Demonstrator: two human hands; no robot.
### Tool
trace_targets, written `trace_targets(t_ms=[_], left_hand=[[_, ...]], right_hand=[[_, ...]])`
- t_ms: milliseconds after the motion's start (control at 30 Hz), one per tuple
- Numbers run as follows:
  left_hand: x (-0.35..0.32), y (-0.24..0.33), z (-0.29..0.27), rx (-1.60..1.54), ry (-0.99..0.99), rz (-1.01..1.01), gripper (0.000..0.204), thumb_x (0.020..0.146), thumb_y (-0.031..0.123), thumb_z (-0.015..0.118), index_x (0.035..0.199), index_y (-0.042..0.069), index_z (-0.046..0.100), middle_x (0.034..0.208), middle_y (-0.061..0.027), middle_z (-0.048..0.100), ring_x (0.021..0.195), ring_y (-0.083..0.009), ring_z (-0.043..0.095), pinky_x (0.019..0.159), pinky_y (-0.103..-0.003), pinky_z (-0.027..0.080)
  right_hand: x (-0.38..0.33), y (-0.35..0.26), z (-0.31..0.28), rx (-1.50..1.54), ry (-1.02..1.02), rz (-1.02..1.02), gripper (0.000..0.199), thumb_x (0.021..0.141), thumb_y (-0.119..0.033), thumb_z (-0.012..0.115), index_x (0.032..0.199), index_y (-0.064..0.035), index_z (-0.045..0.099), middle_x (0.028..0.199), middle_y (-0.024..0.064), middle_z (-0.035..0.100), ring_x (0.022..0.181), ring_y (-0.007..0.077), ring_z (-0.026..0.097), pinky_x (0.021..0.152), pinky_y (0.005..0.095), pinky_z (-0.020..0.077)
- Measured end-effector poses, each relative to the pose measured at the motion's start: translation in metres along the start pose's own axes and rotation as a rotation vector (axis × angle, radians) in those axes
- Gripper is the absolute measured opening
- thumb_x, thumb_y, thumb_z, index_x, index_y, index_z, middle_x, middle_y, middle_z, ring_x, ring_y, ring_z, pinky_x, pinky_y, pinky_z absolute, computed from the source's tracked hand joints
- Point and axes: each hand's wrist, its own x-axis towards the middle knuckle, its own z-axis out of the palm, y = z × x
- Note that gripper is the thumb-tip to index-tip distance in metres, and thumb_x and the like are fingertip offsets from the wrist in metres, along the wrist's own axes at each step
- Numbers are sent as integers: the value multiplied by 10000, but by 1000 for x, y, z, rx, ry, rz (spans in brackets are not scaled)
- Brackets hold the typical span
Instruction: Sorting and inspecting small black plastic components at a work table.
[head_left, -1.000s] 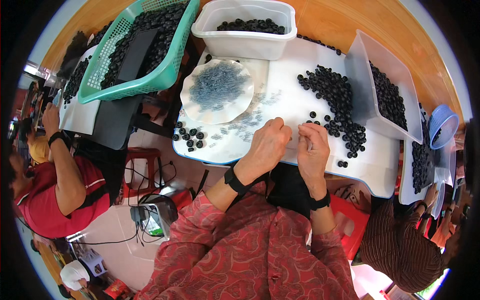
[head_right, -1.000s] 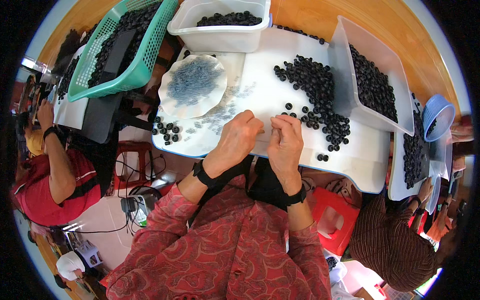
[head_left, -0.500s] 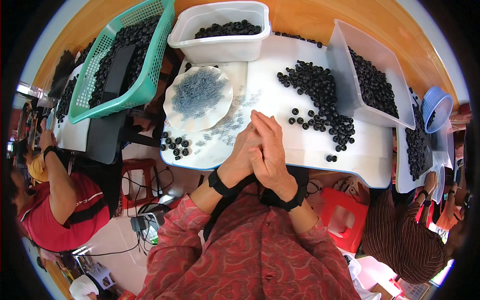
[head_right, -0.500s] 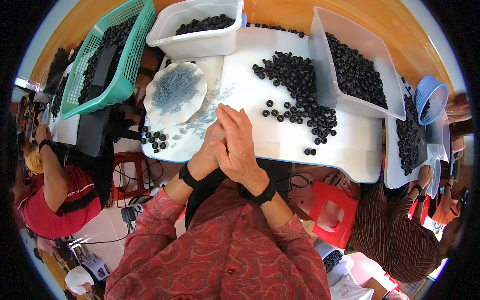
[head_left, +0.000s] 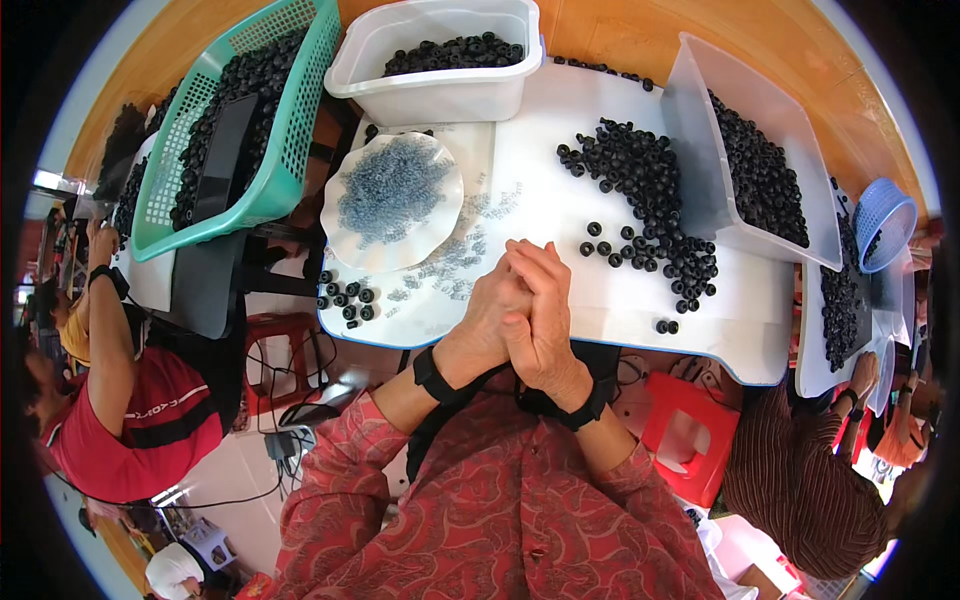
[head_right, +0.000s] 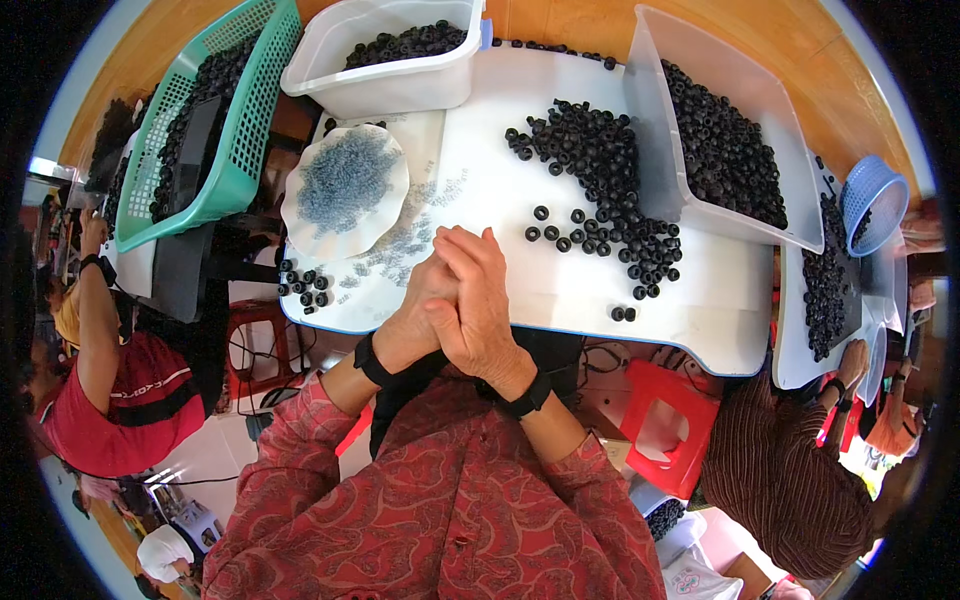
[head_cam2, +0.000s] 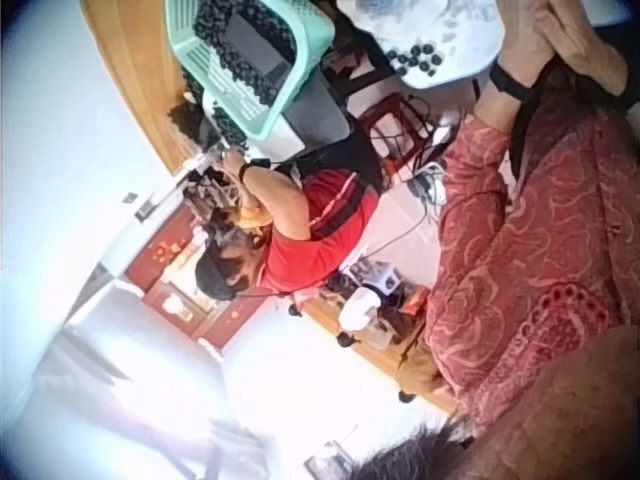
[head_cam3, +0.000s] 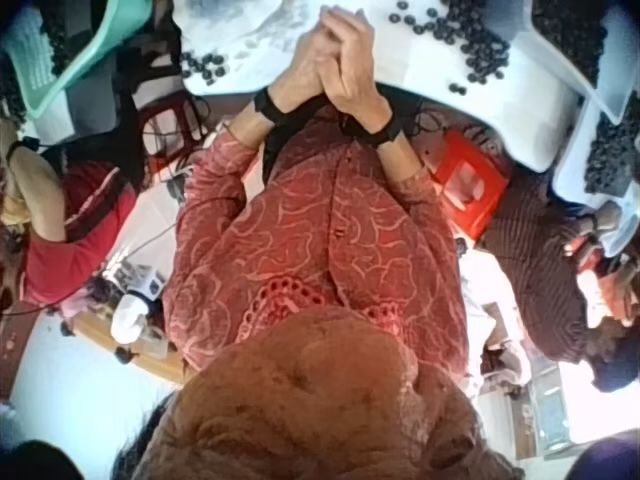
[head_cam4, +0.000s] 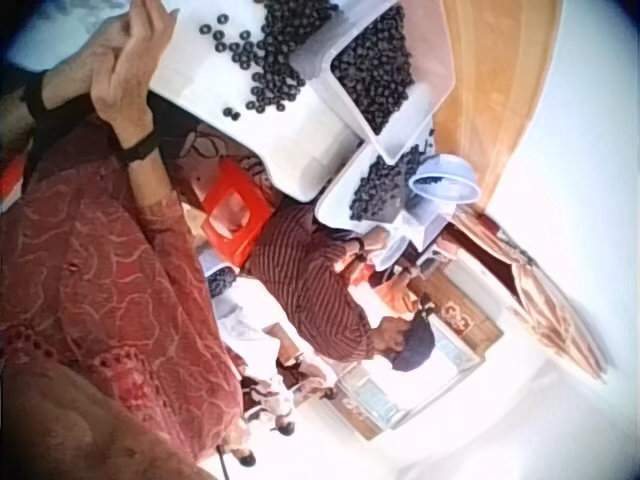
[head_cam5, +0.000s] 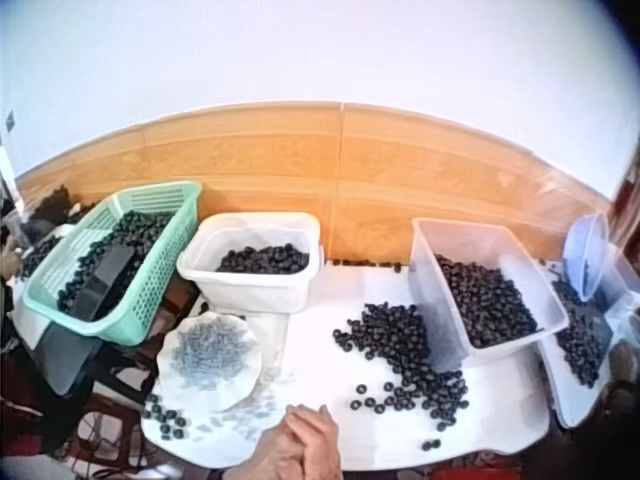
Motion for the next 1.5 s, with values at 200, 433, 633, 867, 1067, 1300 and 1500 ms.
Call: trace_targets(t_ms=[200, 433, 633, 867, 1067, 1300, 1500], left_hand=[[-8, -5, 3, -27, 11, -45, 198, 950, 224, 578, 928, 34, 634, 818, -128, 596, 619, -264, 562, 513, -337, 455], [19, 23, -7, 145, -56, -135, 173, 825, 172, 625, 932, 36, 635, 881, -126, 583, 781, -303, 584, 602, -397, 504], [17, 31, -11, 207, -77, -252, 170, 738, 95, 652, 899, 39, 654, 848, -116, 548, 811, -316, 578, 640, -408, 523], [13, 27, -13, 34, 34, -301, 195, 814, -21, 681, 1005, 10, 663, 902, -132, 598, 760, -301, 627, 649, -354, 514], [12, 28, -19, -138, 80, -469, 215, 823, -16, 698, 1034, 24, 695, 911, -96, 623, 771, -195, 634, 661, -288, 503], [7, 28, -22, -495, 178, -603, 213, 879, -34, 657, 1079, 22, 701, 958, -23, 643, 821, -86, 606, 717, -220, 506], [7, 28, -24, -558, 146, -608, 230, 874, -39, 661, 1097, 7, 694, 966, -31, 648, 870, -98, 623, 742, -220, 512]], right_hand=[[-4, 2, 3, 19, 15, -5, 521, 980, -380, 504, 1334, 0, 459, 1362, 191, 499, 1264, 374, 453, 1142, 580, 211], [-7, 6, -3, 31, 14, 3, 526, 983, -339, 501, 1374, 7, 433, 1364, 205, 485, 1280, 374, 432, 1149, 552, 224], [-17, 6, -14, 278, 44, 244, 547, 1017, -323, 460, 1420, 38, 376, 1404, 193, 426, 1309, 319, 413, 1137, 388, 289], [-28, 22, -12, 618, 327, 403, 356, 1030, -92, 414, 1361, 40, 416, 1328, 169, 489, 1250, 243, 500, 1095, 397, 403], [-28, 18, -9, 538, 327, 424, 376, 959, 67, 462, 1332, 28, 438, 1280, 156, 532, 1178, 230, 562, 1063, 369, 440], [-27, 14, -9, 434, 287, 419, 264, 948, 36, 556, 1211, 18, 539, 1139, 97, 623, 1051, 154, 615, 933, 284, 498], [-27, 13, -9, 426, 277, 435, 183, 936, 21, 602, 1119, 13, 589, 1038, 71, 658, 919, 116, 633, 838, 249, 523]])
